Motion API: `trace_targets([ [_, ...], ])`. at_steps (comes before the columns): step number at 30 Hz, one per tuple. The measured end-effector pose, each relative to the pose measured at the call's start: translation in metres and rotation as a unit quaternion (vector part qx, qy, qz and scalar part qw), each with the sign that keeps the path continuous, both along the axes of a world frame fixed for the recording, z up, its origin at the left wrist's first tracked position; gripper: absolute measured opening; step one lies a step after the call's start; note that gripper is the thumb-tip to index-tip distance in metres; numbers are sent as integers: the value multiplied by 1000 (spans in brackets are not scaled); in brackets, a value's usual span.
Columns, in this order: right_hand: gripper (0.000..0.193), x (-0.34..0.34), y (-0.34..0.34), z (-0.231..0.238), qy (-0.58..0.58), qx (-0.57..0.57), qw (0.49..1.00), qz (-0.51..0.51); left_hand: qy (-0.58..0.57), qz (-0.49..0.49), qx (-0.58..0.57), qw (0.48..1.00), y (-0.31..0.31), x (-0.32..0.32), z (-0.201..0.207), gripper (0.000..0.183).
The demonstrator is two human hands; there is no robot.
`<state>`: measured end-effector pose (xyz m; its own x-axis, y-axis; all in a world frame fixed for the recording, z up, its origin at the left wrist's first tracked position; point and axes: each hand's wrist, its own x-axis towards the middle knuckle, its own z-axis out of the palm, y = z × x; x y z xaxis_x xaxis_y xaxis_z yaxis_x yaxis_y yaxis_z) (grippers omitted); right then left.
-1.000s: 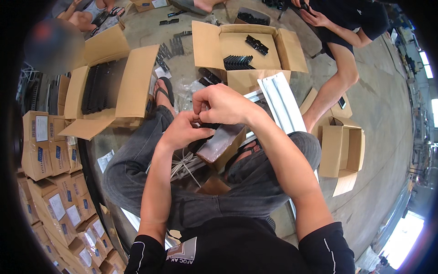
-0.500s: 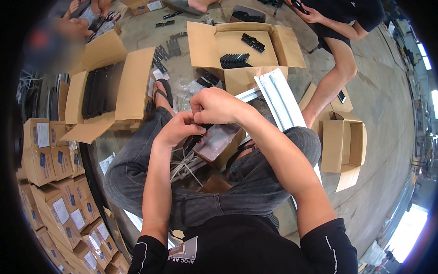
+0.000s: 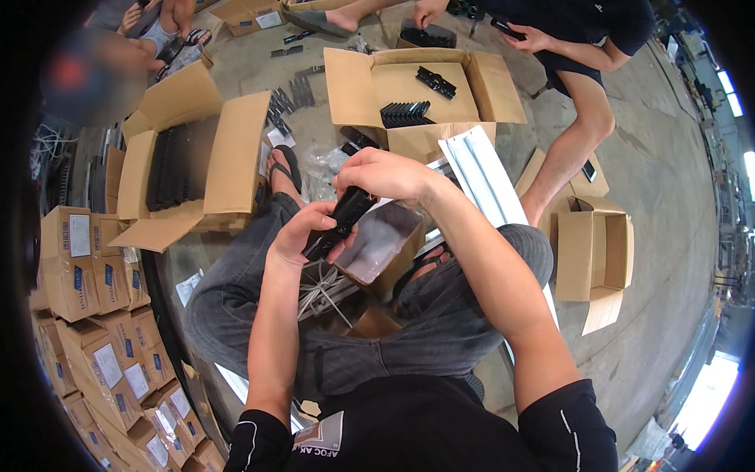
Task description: The person assembles small black plastic components by hand while sitting on the floor among several cardboard boxes containing parts.
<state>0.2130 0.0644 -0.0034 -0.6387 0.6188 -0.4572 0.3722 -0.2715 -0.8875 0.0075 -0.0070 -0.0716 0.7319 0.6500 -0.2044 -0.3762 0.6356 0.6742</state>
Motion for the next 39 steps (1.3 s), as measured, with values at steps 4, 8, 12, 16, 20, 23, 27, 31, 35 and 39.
trace_targets([
  [4,38,-1,2,0,23,-34,999,-25,-56,13,-17,998,-1,0,3,37],
  [8,42,-3,1,-2,62,-82,994,-46,-120,22,-47,991,-2,1,9,42],
  [12,44,-5,-1,-7,105,-67,991,-55,-139,34,-46,989,-4,2,15,42],
  [16,43,-13,-7,-1,125,-20,989,-74,-107,45,21,993,-5,2,17,41],
  [20,42,-12,-4,0,128,-5,989,-70,-78,64,27,995,-5,6,19,41],
  [23,42,-13,-4,5,119,10,990,-70,-65,104,15,992,-6,12,23,40],
  [27,33,-17,-9,6,95,151,974,-141,-13,153,40,987,-6,18,26,39],
  [31,22,-17,-10,8,82,178,969,-149,-40,189,-4,981,-5,24,29,55],
  [35,21,-15,-8,1,78,213,963,-142,-23,201,-9,979,-4,23,31,74],
  [39,22,-15,-8,3,69,220,965,-122,-12,216,-23,976,-3,24,26,66],
])
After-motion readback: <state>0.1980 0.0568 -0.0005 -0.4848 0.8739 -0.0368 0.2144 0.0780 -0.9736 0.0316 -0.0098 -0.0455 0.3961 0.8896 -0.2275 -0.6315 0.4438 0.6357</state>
